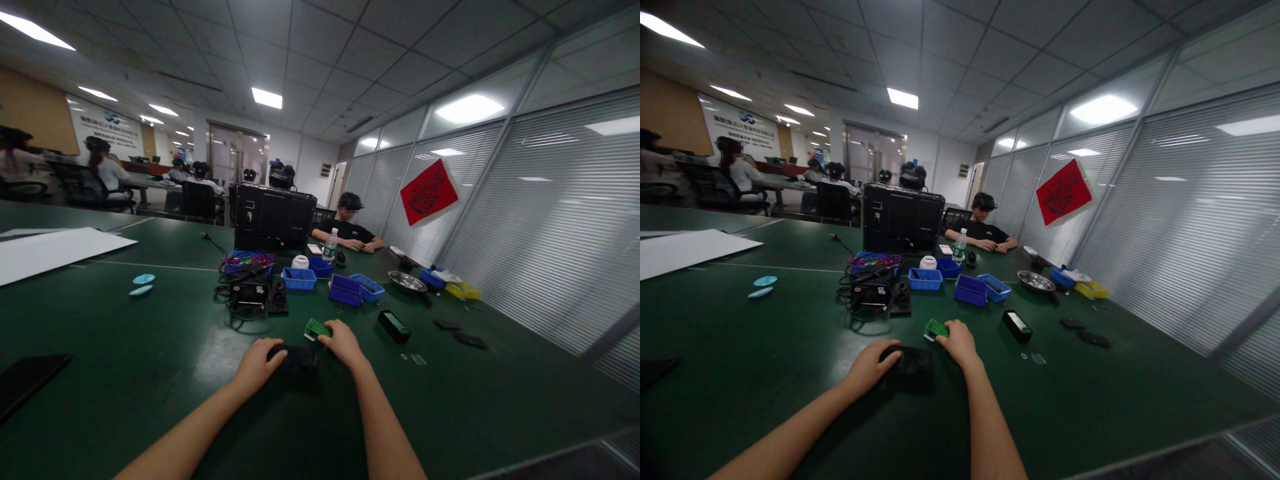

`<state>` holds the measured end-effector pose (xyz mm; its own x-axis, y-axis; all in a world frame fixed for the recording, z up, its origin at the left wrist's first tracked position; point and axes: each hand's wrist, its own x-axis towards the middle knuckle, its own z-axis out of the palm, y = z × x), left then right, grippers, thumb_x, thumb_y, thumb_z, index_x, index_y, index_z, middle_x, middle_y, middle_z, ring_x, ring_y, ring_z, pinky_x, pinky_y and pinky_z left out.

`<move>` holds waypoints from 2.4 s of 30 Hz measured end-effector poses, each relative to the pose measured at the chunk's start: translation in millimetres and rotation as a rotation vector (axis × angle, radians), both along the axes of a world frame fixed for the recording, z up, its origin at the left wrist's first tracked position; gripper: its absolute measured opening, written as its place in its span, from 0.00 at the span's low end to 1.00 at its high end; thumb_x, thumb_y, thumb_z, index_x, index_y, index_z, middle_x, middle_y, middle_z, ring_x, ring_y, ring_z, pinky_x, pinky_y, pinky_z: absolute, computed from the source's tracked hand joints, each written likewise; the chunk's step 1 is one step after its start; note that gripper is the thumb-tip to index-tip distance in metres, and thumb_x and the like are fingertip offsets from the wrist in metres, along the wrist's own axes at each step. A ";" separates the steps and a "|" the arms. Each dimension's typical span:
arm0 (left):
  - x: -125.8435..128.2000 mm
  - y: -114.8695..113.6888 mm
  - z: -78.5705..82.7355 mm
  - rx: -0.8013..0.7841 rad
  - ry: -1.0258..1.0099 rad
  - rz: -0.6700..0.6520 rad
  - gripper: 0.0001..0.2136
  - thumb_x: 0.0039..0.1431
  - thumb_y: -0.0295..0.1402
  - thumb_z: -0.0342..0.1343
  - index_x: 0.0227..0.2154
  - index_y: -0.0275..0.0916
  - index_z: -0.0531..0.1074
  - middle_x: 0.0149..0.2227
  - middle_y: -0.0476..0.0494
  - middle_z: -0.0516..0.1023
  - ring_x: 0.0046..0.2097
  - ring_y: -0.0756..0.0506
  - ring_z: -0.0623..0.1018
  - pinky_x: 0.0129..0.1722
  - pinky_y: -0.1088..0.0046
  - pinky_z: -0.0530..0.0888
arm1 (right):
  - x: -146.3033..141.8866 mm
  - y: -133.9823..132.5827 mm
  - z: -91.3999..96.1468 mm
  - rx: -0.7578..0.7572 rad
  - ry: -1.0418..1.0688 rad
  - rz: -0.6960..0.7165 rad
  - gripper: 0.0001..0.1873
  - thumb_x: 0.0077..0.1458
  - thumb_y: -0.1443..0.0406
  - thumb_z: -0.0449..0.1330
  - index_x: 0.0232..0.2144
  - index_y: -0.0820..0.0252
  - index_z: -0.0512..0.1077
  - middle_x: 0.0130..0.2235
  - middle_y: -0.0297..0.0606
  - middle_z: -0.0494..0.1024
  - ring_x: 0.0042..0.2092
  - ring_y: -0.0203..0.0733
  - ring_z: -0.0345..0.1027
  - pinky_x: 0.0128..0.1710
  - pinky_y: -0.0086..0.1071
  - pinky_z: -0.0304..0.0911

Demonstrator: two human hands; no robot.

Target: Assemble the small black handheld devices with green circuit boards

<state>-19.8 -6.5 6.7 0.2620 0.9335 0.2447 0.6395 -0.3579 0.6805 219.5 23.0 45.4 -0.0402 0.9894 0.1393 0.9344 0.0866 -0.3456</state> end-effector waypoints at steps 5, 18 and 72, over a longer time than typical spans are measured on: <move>-2.8 3.4 -1.0 -0.002 -0.098 0.046 0.20 0.54 0.43 0.46 0.47 0.39 0.65 0.47 0.43 0.71 0.47 0.46 0.70 0.49 0.70 0.64 | 0.1 -2.9 2.4 -0.006 -0.043 -0.012 0.20 0.43 0.57 0.59 0.39 0.60 0.71 0.39 0.44 0.71 0.41 0.45 0.63 0.38 0.31 0.56; -0.8 3.3 -4.0 -0.057 -0.001 0.033 0.29 0.45 0.33 0.55 0.53 0.40 0.59 0.47 0.43 0.71 0.48 0.45 0.69 0.49 0.70 0.63 | -8.6 0.1 6.0 0.271 0.388 -0.029 0.20 0.43 0.62 0.59 0.41 0.60 0.70 0.38 0.40 0.67 0.38 0.42 0.62 0.40 0.33 0.58; -0.8 5.9 -7.2 -0.029 -0.096 0.103 0.24 0.48 0.29 0.51 0.51 0.36 0.59 0.47 0.41 0.71 0.48 0.47 0.71 0.49 0.71 0.64 | -42.3 -12.8 -8.3 -0.012 0.162 0.174 0.21 0.39 0.55 0.62 0.35 0.60 0.68 0.36 0.38 0.71 0.37 0.40 0.64 0.35 0.29 0.55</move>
